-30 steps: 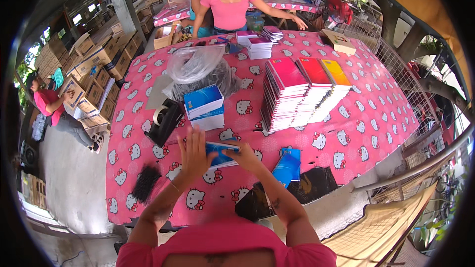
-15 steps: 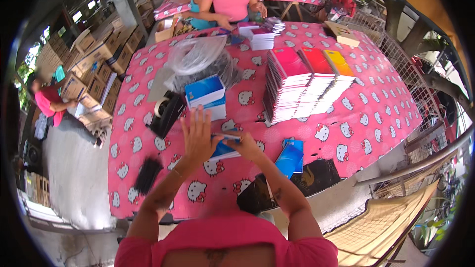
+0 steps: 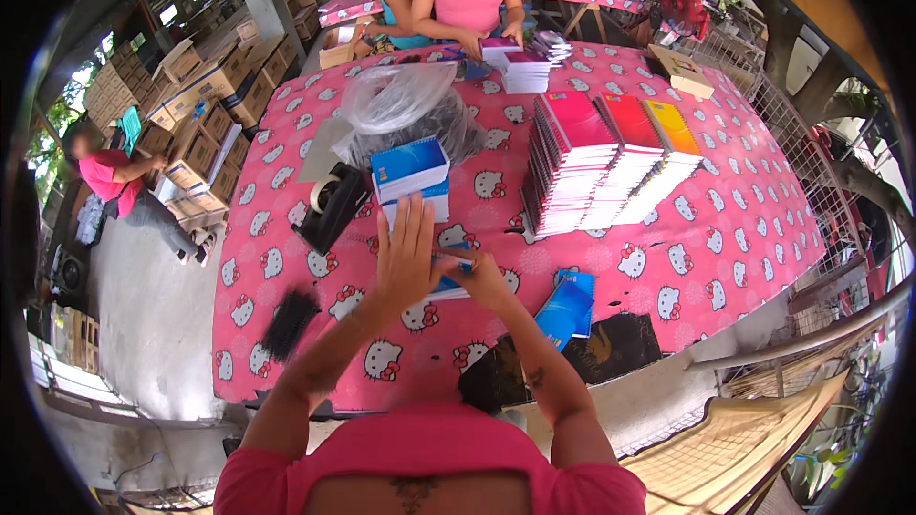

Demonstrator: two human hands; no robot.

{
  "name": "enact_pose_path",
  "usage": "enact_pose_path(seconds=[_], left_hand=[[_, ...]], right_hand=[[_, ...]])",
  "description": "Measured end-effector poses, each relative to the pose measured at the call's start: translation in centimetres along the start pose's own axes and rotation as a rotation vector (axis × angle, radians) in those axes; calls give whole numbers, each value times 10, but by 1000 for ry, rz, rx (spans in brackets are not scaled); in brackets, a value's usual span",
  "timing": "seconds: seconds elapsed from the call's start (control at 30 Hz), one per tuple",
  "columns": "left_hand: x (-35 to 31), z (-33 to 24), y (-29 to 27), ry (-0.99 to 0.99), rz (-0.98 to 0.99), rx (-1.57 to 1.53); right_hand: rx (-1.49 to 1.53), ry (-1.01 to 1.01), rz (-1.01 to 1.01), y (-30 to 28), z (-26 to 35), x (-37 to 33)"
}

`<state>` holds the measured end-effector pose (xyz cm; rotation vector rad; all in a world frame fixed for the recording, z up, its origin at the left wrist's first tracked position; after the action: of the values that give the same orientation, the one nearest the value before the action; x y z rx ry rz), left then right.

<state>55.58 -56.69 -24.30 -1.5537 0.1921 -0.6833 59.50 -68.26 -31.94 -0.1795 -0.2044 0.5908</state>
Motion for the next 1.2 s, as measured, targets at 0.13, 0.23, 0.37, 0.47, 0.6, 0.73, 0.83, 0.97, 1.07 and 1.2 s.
enact_pose_path(seconds=[0.13,0.23,0.37,0.47,0.6,0.73,0.83,0.97,1.07,1.2], left_hand=[[-35,-22,32,128,-48,-70],[7,-13,2,63,-92,-93],[-20,-30,41,103,207,69],[-16,-36,20,123,87,-153],[-2,-21,5,127,30,-203],[-2,-18,-14,76,-116,-256],[9,1,-20,137,-142,-288],[11,-2,-23,211,-207,-376],[10,3,-12,162,-146,-411],[11,-1,-19,197,-184,-416]], right_hand=[[35,-4,-27,4,-7,2],[47,-34,-30,3,-6,1],[97,-13,-47,-1,-3,0],[25,-17,-11,-4,1,0],[62,75,0,0,6,-1],[-56,8,-85,-6,11,1],[-220,-22,-75,-8,37,-2],[47,-102,-58,-40,41,-26],[90,63,14,-45,44,-26],[-40,-53,62,-49,57,-21]])
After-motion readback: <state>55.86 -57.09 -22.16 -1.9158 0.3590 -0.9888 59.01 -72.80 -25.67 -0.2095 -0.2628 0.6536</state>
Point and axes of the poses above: each hand's wrist, its own x-axis towards the middle knuckle, its own y-axis out of the palm, z = x × y, the point moved 8 cm from there along x, towards the middle knuckle, and after that the axes turned 13 degrees about z, right-handed, at the moved point
